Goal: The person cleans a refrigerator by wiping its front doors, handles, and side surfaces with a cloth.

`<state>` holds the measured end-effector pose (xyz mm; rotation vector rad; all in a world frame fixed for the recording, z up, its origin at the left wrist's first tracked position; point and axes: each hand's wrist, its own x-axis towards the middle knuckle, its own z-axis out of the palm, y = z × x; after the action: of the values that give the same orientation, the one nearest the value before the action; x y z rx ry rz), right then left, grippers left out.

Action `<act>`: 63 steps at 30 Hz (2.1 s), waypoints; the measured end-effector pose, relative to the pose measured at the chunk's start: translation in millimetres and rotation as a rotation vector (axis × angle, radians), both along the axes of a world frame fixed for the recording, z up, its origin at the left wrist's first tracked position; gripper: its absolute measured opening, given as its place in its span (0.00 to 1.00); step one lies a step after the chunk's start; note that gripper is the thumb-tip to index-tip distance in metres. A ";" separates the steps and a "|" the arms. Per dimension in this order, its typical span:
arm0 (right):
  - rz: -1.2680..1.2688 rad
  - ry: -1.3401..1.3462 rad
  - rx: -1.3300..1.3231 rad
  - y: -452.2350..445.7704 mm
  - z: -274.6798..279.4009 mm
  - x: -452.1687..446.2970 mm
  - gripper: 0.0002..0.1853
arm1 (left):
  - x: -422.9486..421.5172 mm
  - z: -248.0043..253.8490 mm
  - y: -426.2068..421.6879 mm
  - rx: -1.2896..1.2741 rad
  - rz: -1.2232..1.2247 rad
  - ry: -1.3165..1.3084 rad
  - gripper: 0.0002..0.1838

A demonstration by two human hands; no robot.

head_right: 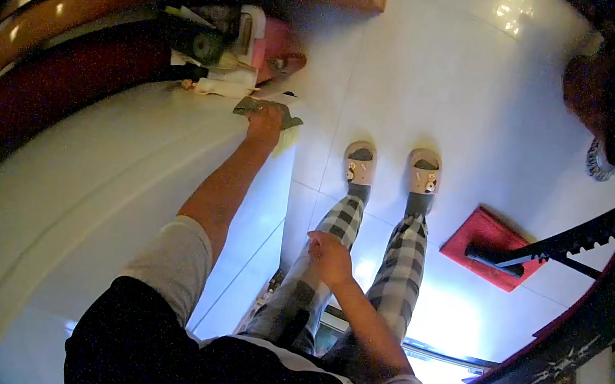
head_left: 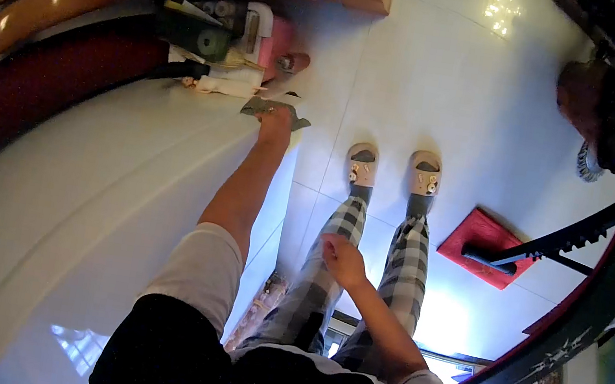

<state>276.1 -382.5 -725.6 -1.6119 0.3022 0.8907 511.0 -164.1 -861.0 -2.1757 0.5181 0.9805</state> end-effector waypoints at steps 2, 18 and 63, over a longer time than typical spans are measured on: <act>0.031 -0.096 0.013 5.0 -16.5 -4.2 0.14 | 2.0 -22.9 0.3 0.013 0.009 0.010 0.21; -0.071 0.042 0.144 -1.9 -41.0 39.1 0.16 | 25.0 -104.9 -16.3 0.050 0.117 0.293 0.30; -0.431 0.100 0.439 24.6 -69.4 28.0 0.15 | -57.0 235.2 -16.9 0.010 -0.206 -0.315 0.30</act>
<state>304.1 -357.9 -795.0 -1.0447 0.4683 0.6480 453.9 -181.0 -625.8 -2.1628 0.5684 0.5171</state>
